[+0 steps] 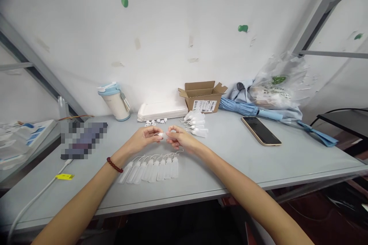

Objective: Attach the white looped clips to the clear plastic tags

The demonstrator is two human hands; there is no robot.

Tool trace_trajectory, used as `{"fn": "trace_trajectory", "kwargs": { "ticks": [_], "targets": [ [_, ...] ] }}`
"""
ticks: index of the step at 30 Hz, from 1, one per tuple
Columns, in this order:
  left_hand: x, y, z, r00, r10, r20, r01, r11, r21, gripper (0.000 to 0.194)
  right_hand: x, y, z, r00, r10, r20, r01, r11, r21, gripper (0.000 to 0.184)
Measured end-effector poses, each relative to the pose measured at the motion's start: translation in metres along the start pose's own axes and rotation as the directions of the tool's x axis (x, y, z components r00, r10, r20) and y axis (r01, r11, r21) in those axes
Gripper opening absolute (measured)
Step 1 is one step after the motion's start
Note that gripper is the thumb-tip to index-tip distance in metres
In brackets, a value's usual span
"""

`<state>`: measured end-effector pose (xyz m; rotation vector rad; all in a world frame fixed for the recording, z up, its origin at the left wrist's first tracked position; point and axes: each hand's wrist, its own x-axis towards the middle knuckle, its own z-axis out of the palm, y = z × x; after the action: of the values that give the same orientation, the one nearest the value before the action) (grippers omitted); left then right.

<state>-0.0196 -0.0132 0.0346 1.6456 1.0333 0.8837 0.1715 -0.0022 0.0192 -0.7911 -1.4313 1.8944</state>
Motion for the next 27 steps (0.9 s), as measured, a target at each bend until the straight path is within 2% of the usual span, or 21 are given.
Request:
{"fn": "trace_trajectory", "kwargs": {
  "ticks": [3, 8, 13, 21, 23, 27],
  "targets": [
    [0.0013, -0.0021, 0.001, 1.0, 0.01, -0.001, -0.01, 1.0, -0.002, 0.033, -0.001, -0.0021, 0.0004, 1.0, 0.006, 0.0, -0.006, 1.0, 0.01, 0.026],
    [0.0024, -0.0054, 0.0006, 0.991, -0.134, 0.024, 0.133, 0.99, 0.041, 0.039, -0.0019, -0.0038, 0.0001, 1.0, -0.005, 0.014, 0.004, 1.0, 0.012, 0.026],
    [0.0004, -0.0023, 0.0003, 0.997, -0.064, 0.032, 0.059, 0.991, 0.123, 0.036, -0.0015, -0.0041, -0.0018, 1.0, 0.0, 0.021, 0.0, 1.0, 0.005, 0.027],
    [0.0011, 0.0005, 0.0031, 0.99, -0.14, 0.022, 0.137, 0.987, 0.088, 0.037, -0.0014, -0.0021, -0.0014, 0.998, -0.004, 0.057, 0.008, 0.997, -0.077, 0.026],
    [0.0014, 0.0014, 0.0038, 0.987, -0.159, 0.013, 0.158, 0.985, 0.074, 0.038, -0.0005, -0.0017, -0.0004, 0.999, -0.037, 0.035, 0.042, 0.989, -0.139, 0.028],
    [0.0014, 0.0031, 0.004, 0.979, -0.201, -0.025, 0.201, 0.979, -0.017, 0.036, 0.0027, -0.0011, -0.0005, 0.979, -0.186, -0.087, 0.153, 0.942, -0.299, 0.03]
  ]
}}
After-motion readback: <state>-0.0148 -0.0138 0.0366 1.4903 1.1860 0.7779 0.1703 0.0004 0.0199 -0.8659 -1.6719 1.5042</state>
